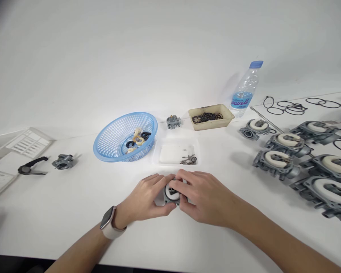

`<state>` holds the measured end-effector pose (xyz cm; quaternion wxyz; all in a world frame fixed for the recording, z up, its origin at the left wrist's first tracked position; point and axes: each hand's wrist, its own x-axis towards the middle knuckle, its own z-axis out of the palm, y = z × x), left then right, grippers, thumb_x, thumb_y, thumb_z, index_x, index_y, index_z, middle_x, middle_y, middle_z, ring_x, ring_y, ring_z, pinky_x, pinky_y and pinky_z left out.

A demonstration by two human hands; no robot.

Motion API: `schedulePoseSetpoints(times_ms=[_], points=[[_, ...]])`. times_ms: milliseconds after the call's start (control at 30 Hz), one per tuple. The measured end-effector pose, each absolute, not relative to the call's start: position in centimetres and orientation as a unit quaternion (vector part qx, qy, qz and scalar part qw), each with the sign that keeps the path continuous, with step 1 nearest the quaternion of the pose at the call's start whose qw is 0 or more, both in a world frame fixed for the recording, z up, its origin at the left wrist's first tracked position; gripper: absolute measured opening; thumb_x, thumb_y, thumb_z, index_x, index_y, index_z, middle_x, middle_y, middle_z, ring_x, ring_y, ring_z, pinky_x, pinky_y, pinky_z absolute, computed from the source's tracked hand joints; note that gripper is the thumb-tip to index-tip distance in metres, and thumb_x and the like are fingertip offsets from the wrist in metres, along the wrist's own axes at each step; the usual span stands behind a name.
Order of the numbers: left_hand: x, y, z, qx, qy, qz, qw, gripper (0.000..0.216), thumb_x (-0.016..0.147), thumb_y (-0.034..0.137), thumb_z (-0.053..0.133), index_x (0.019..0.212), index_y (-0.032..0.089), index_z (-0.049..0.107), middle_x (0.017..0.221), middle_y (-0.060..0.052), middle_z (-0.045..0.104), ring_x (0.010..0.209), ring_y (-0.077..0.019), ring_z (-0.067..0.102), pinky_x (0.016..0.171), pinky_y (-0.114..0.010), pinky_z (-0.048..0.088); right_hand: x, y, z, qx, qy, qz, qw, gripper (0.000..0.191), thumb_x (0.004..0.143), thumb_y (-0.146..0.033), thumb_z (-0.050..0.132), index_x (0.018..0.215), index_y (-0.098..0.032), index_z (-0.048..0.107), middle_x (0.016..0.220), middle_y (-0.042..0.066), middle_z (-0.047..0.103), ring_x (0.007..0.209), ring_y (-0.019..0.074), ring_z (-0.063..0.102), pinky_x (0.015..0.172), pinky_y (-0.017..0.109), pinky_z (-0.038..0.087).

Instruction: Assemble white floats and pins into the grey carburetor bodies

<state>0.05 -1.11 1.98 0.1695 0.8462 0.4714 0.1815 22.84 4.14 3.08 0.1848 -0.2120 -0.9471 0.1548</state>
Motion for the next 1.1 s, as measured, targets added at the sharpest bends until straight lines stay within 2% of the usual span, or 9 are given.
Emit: schedulePoseSetpoints(times_ms=[1100], points=[[0.03, -1.00, 1.96, 0.847, 0.472, 0.179, 0.165, 0.057, 0.088, 0.046, 0.067, 0.136, 0.020, 0.050, 0.102, -0.005, 0.070, 0.087, -0.0260, 0.066, 0.083, -0.040, 0.055, 22.85, 4.14, 3.04, -0.212, -0.947, 0.150, 0.188, 0.029, 0.090, -0.013, 0.044, 0.111, -0.022, 0.061, 0.096, 0.002, 0.057, 0.069, 0.0147, 0.049, 0.060, 0.029, 0.032]])
